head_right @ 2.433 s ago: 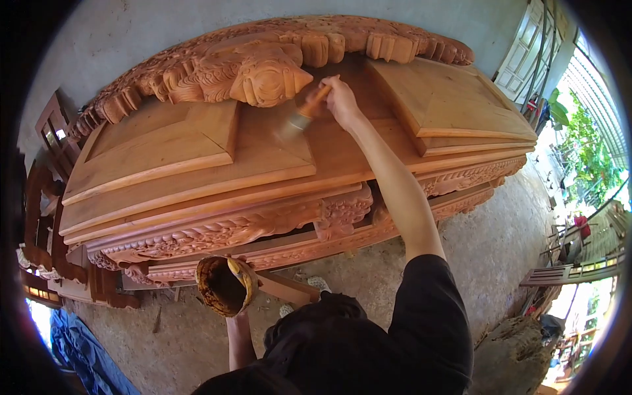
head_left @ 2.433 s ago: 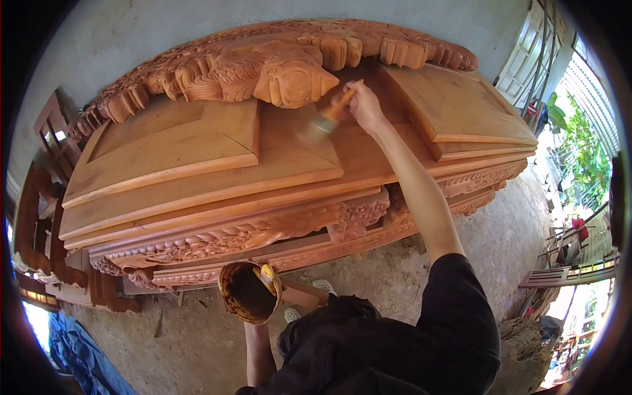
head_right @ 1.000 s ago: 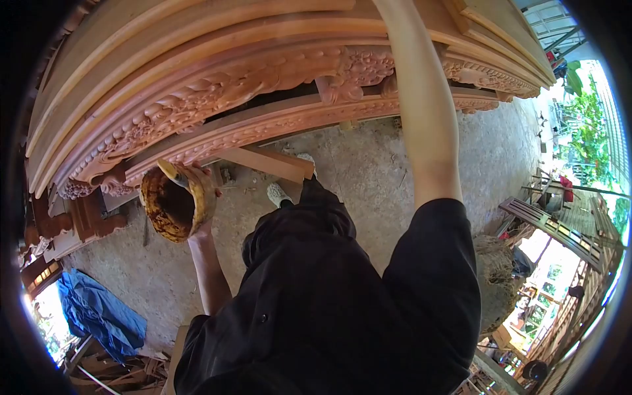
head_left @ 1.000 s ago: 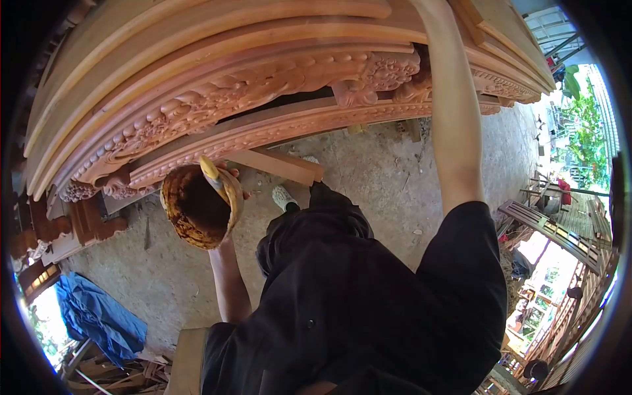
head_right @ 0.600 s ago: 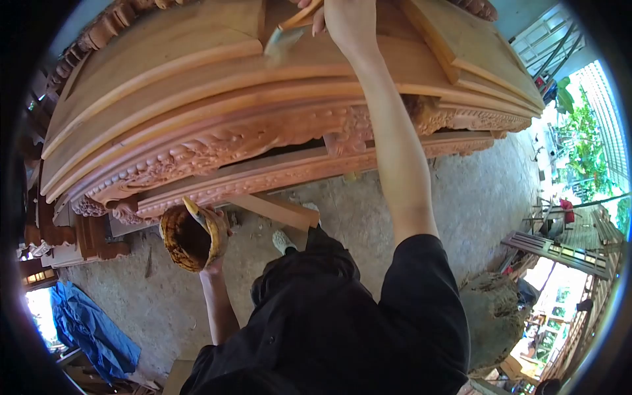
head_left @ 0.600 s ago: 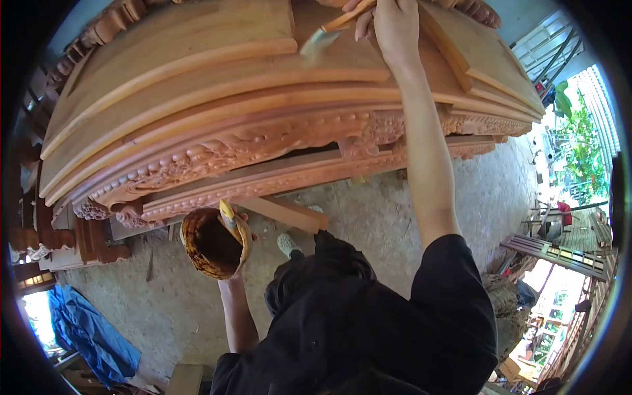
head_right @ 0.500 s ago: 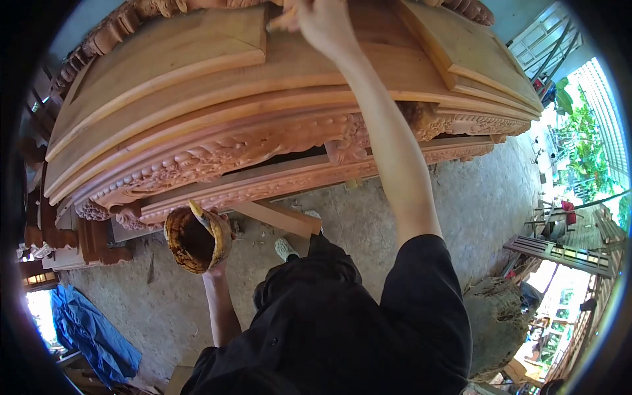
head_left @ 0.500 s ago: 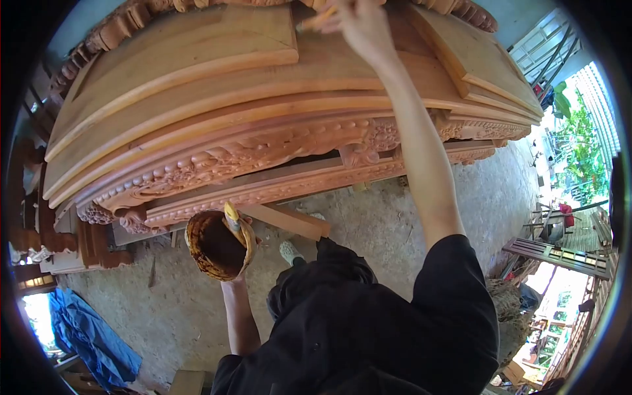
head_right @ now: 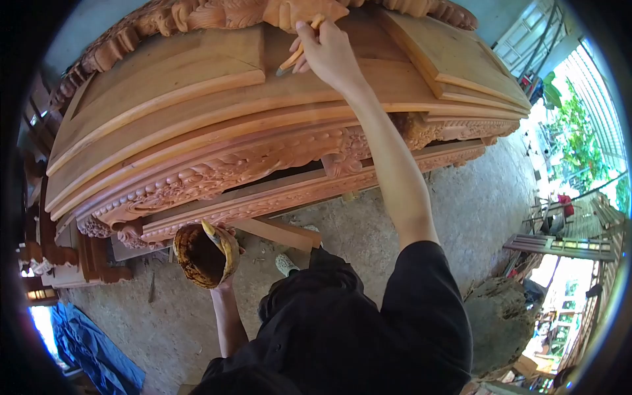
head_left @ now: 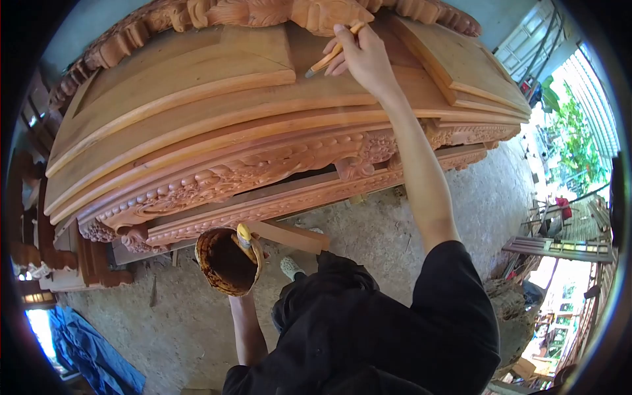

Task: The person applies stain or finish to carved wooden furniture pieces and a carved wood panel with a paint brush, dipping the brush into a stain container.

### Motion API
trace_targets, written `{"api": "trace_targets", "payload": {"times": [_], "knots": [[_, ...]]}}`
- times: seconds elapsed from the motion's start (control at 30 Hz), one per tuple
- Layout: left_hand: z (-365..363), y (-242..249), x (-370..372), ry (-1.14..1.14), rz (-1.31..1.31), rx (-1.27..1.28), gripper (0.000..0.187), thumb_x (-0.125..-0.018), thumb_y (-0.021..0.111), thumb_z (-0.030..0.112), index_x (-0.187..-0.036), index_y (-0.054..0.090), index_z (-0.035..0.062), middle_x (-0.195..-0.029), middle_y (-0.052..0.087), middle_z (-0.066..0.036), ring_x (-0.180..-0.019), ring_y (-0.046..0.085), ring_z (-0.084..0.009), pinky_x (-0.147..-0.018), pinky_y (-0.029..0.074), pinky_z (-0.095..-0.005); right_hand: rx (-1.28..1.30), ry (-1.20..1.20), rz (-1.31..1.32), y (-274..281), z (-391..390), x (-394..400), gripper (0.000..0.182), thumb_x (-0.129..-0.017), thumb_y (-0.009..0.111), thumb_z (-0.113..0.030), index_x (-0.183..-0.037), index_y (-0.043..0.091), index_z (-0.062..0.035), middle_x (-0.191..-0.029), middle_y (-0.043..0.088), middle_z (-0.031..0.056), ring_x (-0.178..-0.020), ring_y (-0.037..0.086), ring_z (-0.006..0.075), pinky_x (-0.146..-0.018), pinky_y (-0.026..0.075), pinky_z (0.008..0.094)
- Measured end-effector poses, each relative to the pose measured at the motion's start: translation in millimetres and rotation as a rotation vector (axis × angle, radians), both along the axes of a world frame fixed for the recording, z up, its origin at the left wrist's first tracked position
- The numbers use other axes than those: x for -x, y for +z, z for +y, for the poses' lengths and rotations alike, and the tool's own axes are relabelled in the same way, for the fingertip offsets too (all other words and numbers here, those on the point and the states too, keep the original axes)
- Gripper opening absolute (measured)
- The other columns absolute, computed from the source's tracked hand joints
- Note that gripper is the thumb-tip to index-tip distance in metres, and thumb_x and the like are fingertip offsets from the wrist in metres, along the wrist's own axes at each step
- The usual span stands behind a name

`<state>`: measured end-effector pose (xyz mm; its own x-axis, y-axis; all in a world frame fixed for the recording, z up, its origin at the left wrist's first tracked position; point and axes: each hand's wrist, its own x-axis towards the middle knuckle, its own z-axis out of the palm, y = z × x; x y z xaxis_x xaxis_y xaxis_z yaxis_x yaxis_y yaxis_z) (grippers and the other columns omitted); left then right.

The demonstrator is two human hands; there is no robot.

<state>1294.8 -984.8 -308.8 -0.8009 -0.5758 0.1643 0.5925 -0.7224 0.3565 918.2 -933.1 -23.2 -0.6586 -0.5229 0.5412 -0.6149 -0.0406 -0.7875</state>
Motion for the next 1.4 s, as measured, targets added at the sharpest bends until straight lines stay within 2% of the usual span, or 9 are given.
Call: {"api": "trace_targets", "payload": {"times": [0.37, 0.43, 0.77, 0.83, 0.97, 1.03, 1.13, 1.3, 1.4], "knots": [[-13.4, 12.2, 13.5, -0.098, 0.129, 0.051, 0.077, -0.091, 0.065, 0.048, -0.149, 0.034, 0.0072, -0.144, 0.044, -0.017, -0.126, 0.051, -0.0318, -0.083, 0.060, -0.0486, -0.214, -0.113, -0.018, 16.8, 43.2, 45.3, 0.030, -0.103, 0.050, -0.026, -0.107, 0.049, 0.0036, -0.075, 0.070, 0.0129, -0.060, 0.070, 0.0208, -0.050, 0.057, 0.0297], [-14.5, -0.8, 12.7, -0.017, 0.060, 0.201, 0.077, -0.091, 0.065, 0.048, -0.149, 0.034, 0.0076, -0.146, 0.044, -0.016, -0.127, 0.050, -0.0314, -0.084, 0.059, -0.0490, 0.161, -0.174, 0.068, 6.2, 34.1, 43.1, 0.032, -0.103, 0.048, -0.029, -0.098, 0.052, 0.0018, -0.066, 0.068, 0.0101, -0.056, 0.068, 0.0174, -0.047, 0.053, 0.0284], [-15.9, -12.9, 13.0, -0.068, 0.143, 0.081, 0.068, -0.095, 0.059, 0.048, -0.147, 0.038, 0.0087, -0.140, 0.049, -0.024, -0.120, 0.058, -0.0364, -0.095, 0.051, -0.0577, -0.154, -0.349, 0.008, 13.4, 59.4, 27.3, 0.034, -0.102, 0.052, -0.031, -0.092, 0.057, 0.0007, -0.059, 0.065, 0.0100, -0.046, 0.063, 0.0187, -0.049, 0.050, 0.0290], [-19.6, -32.1, 2.6, 0.367, -0.831, 1.202, 0.071, -0.095, 0.057, 0.052, -0.148, 0.037, 0.0098, -0.142, 0.046, -0.016, -0.126, 0.052, -0.0322, -0.086, 0.058, -0.0527, -0.250, -0.453, 0.186, 31.1, 71.7, 13.9, 0.036, -0.101, 0.056, -0.032, -0.089, 0.058, 0.0018, -0.066, 0.068, 0.0115, -0.050, 0.067, 0.0185, -0.049, 0.052, 0.0281], [-13.9, -42.6, 12.1, 0.334, -0.714, 0.925, 0.069, -0.095, 0.055, 0.053, -0.148, 0.038, 0.0115, -0.141, 0.048, -0.018, -0.123, 0.054, -0.0333, -0.086, 0.058, -0.0546, 0.066, -0.101, 0.039, 37.4, 29.6, -9.9, 0.037, -0.098, 0.063, -0.032, -0.087, 0.058, 0.0031, -0.075, 0.071, 0.0124, -0.064, 0.072, 0.0181, -0.056, 0.059, 0.0257], [-13.1, -56.5, 14.7, 0.026, -0.152, -0.087, 0.068, -0.096, 0.054, 0.054, -0.147, 0.038, 0.0125, -0.138, 0.052, -0.019, -0.118, 0.058, -0.0340, -0.086, 0.057, -0.0570, 0.165, 0.125, 0.062, 30.7, -23.9, -1.4, 0.033, -0.096, 0.066, -0.029, -0.087, 0.059, 0.0029, -0.076, 0.071, 0.0121, -0.066, 0.073, 0.0176, -0.060, 0.060, 0.0268], [-6.1, -46.5, 17.9, 0.038, -0.111, -0.166, 0.067, -0.096, 0.047, 0.057, -0.146, 0.041, 0.0111, -0.138, 0.053, -0.019, -0.120, 0.057, -0.0343, -0.092, 0.052, -0.0556, 0.306, 0.395, 0.058, 10.8, -122.5, 23.5, 0.030, -0.095, 0.069, -0.024, -0.088, 0.058, 0.0027, -0.078, 0.072, 0.0130, -0.065, 0.073, 0.0172, -0.058, 0.060, 0.0286], [7.3, -24.6, 12.9, 0.043, -0.029, -0.361, 0.073, -0.098, 0.031, 0.064, -0.142, 0.049, 0.0076, -0.139, 0.055, -0.017, -0.125, 0.055, -0.0349, -0.109, 0.042, -0.0519, -0.555, 0.040, 0.537, 56.1, -158.7, -8.8, 0.028, -0.098, 0.062, -0.026, -0.096, 0.060, 0.0018, -0.078, 0.071, 0.0129, -0.074, 0.073, 0.0158, -0.061, 0.057, 0.0286], [12.5, -51.1, 2.3, 0.033, -0.036, -0.340, 0.073, -0.095, 0.040, 0.065, -0.140, 0.050, 0.0093, -0.136, 0.055, -0.016, -0.125, 0.053, -0.0336, -0.104, 0.046, -0.0522, -0.370, 0.152, 0.570, 46.9, -187.8, 6.2, 0.031, -0.098, 0.059, -0.028, -0.088, 0.061, 0.0013, -0.072, 0.070, 0.0112, -0.073, 0.073, 0.0168, -0.065, 0.056, 0.0331]]}}
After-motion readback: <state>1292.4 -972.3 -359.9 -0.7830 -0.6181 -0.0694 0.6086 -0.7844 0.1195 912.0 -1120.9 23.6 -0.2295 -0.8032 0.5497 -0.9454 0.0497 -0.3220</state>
